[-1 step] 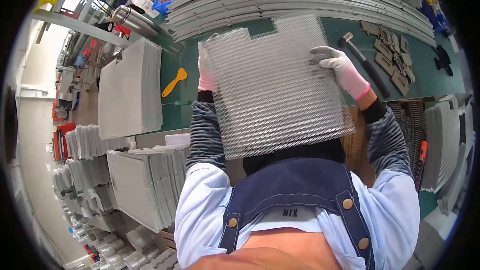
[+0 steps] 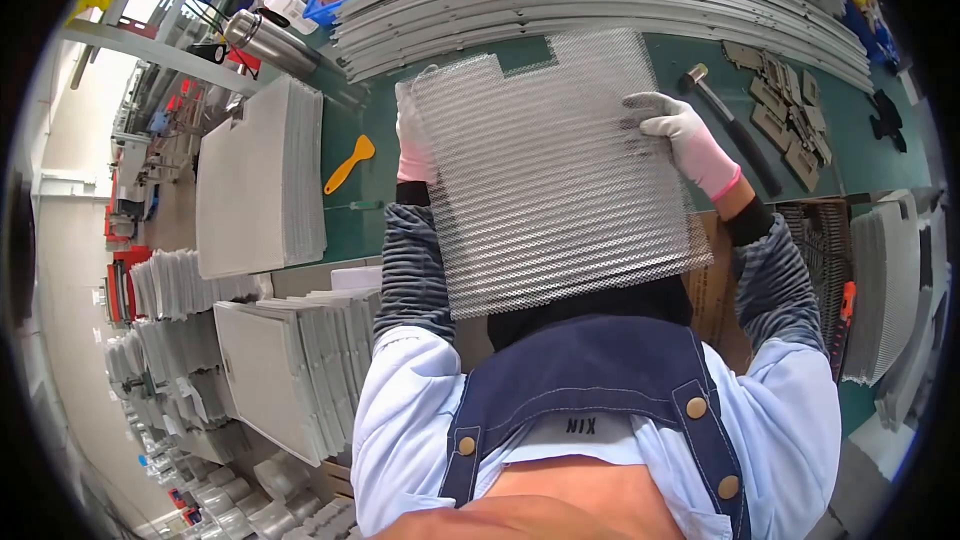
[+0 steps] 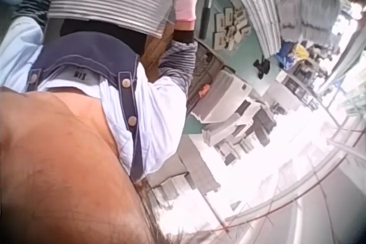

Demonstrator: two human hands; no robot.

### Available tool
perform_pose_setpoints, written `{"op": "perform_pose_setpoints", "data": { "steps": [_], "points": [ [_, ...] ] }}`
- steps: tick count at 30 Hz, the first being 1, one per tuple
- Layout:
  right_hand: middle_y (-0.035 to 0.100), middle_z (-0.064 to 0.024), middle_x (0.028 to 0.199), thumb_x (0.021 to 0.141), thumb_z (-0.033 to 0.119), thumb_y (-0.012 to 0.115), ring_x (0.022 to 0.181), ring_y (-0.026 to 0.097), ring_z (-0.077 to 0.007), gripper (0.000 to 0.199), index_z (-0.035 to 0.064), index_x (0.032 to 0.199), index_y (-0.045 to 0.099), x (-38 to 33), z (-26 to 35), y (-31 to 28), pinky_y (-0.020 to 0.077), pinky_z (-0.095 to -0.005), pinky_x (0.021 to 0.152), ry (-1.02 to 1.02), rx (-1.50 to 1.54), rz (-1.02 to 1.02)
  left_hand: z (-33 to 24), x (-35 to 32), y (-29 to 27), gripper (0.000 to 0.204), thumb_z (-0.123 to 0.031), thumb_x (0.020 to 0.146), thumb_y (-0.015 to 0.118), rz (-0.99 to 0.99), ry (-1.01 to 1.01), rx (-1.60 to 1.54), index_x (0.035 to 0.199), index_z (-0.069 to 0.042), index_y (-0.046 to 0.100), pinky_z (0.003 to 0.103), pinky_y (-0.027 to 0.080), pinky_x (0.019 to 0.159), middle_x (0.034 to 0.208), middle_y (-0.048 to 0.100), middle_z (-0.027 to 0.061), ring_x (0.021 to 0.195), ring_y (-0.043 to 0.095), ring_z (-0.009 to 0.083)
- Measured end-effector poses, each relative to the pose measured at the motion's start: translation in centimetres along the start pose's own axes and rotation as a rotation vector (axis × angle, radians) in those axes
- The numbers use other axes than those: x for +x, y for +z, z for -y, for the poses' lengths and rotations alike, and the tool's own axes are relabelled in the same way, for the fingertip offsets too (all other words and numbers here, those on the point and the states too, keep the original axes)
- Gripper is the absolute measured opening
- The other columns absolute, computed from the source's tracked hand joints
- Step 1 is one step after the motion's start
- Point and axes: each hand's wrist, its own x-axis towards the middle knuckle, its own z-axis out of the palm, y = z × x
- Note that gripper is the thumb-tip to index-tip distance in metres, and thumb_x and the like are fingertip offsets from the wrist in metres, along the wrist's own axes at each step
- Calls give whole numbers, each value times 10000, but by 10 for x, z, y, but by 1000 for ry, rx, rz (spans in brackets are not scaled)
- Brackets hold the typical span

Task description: Assembling the metal frames for mesh filters using a hammer and electric screwdriver.

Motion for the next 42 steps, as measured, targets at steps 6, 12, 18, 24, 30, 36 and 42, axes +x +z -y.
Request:
{"op": "perform_pose_setpoints", "data": {
  "steps": [6, 12, 18, 24, 30, 36, 42],
  "points": [
    [642, -149, 1034, 803, -87, 499, 887, 646, -188, 425, -50, 1225, 533, 3, -5, -8, 541, -295, 838, 7, 83, -57, -23, 1, 8, 508, -434, 1008, 305, 54, -452, -1033, 1152, -29, 575, 385, 513, 855, 1121, 618, 121, 1009, 597, 246],
    [643, -175, 1075, 807, -67, 483, 870, 671, -197, 438, -62, 1244, 503, 11, -2, -13, 576, -268, 723, 36, 122, -16, -18, 9, 8, 319, -211, 974, 430, -4, -320, -469, 1206, -23, 542, 352, 501, 868, 1120, 606, 104, 1006, 595, 209],
    [619, -221, 1091, 732, -68, 509, 968, 647, -261, 488, -87, 1220, 506, 12, -6, -28, 575, -368, 797, 41, 6, 25, -37, 5, 19, 412, -123, 949, 433, 20, -366, -283, 1339, 6, 453, 317, 372, 1025, 1333, 476, 95, 1187, 494, 199],
    [661, -153, 1008, 746, -33, 621, 889, 659, -225, 439, -45, 1181, 567, 8, -33, -25, 578, -365, 718, -97, -76, 1, -55, -10, 19, 360, -152, 949, 492, -20, -419, -147, 1255, 36, 519, 318, 392, 995, 1227, 547, 99, 1109, 528, 193],
    [637, -188, 958, 790, 200, 601, 851, 634, -291, 360, -3, 1088, 597, -98, 44, -89, 500, -396, 756, -330, -1023, -429, -23, -6, 6, 384, -155, 947, 495, 28, -362, -197, 1289, 20, 488, 307, 399, 987, 1237, 551, 118, 1115, 534, 204],
    [594, -166, 1149, 729, 163, 670, 1090, 572, -321, 449, 48, 1149, 560, -288, 111, -236, 491, -408, 895, 356, -1645, -1270, -39, -2, 11, 463, -238, 957, 470, 71, -383, -104, 1345, 14, 452, 348, 364, 1027, 1335, 481, 140, 1185, 488, 238],
    [505, -206, 1290, 604, 285, 842, 1145, 534, -371, 925, 82, 1386, 392, -373, 62, -312, 458, -432, 951, 693, -1508, -1172, -36, -3, 20, 426, -237, 994, 362, 92, -266, 154, 1338, -5, 457, 351, 413, 1001, 1332, 497, 156, 1170, 523, 258]
  ]
}}
